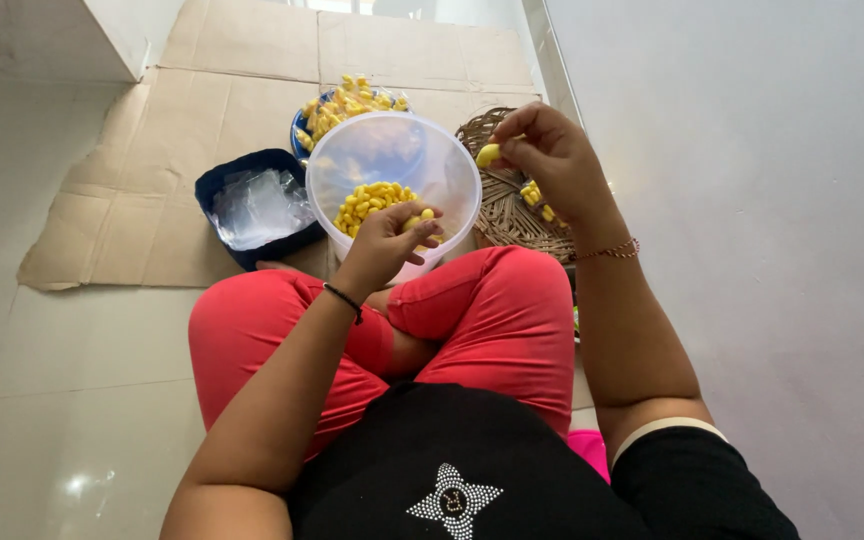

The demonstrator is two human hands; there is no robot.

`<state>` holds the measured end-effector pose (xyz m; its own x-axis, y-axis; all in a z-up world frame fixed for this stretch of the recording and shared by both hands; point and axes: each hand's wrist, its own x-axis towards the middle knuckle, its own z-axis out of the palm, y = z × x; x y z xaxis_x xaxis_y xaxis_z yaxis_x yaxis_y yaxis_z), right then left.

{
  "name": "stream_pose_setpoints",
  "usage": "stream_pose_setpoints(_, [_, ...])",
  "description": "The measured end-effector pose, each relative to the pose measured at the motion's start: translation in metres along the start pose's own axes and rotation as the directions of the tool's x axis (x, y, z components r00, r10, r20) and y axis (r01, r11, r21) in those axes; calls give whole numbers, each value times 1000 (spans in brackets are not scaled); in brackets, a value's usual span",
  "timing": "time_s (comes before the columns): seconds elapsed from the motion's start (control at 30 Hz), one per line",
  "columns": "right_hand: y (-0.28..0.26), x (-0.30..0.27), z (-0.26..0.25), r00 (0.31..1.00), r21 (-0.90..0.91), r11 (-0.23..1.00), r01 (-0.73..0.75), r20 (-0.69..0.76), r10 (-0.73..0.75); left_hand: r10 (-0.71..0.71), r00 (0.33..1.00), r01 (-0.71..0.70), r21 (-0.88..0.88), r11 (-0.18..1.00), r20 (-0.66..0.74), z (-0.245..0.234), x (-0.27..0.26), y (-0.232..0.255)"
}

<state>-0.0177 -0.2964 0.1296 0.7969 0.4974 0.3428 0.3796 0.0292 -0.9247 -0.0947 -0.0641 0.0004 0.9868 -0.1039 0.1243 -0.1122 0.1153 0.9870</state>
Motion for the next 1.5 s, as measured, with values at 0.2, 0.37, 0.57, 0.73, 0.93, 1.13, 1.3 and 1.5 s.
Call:
stream_pose_setpoints(0.2, [20, -1, 13, 998, -10, 999, -46, 42, 46, 42, 999, -42, 23, 999, -6, -1, 8, -13])
stream_pose_setpoints(0.37, [16, -7, 26, 996, -27, 996, -81, 32, 82, 53, 999, -53, 0, 999, -4, -1, 2, -5])
stream_pose_setpoints(0.57, [18, -10, 35, 995, -276, 960, -52, 70, 74, 69, 998, -69, -9, 998, -1, -3, -1, -3])
stream_pose_setpoints(0.73, [2, -11, 44, 987, -632, 765, 119, 160, -21, 56, 998, -56, -24, 998, 4, -4, -4, -3])
stream_pose_setpoints(0.93, [-3, -6, 39, 915, -680, 630, 376, 380, -137, 64, 998, -64, -24, 998, 3, -10, -3, -7])
stream_pose_setpoints(1.13, [-9, 3, 41, 880, -707, 627, 327, 470, 72, 74, 997, -73, -36, 997, 23, -8, -6, 3])
stream_pose_setpoints(1.3, [-18, 11, 47, 802, -690, 685, 232, 534, 267, 69, 997, -68, -62, 996, 15, -10, 0, 0])
stream_pose_setpoints(1.5, [-12, 20, 49, 788, -692, 651, 313, 571, 228, 26, 999, -20, -150, 989, 39, -13, 8, -3])
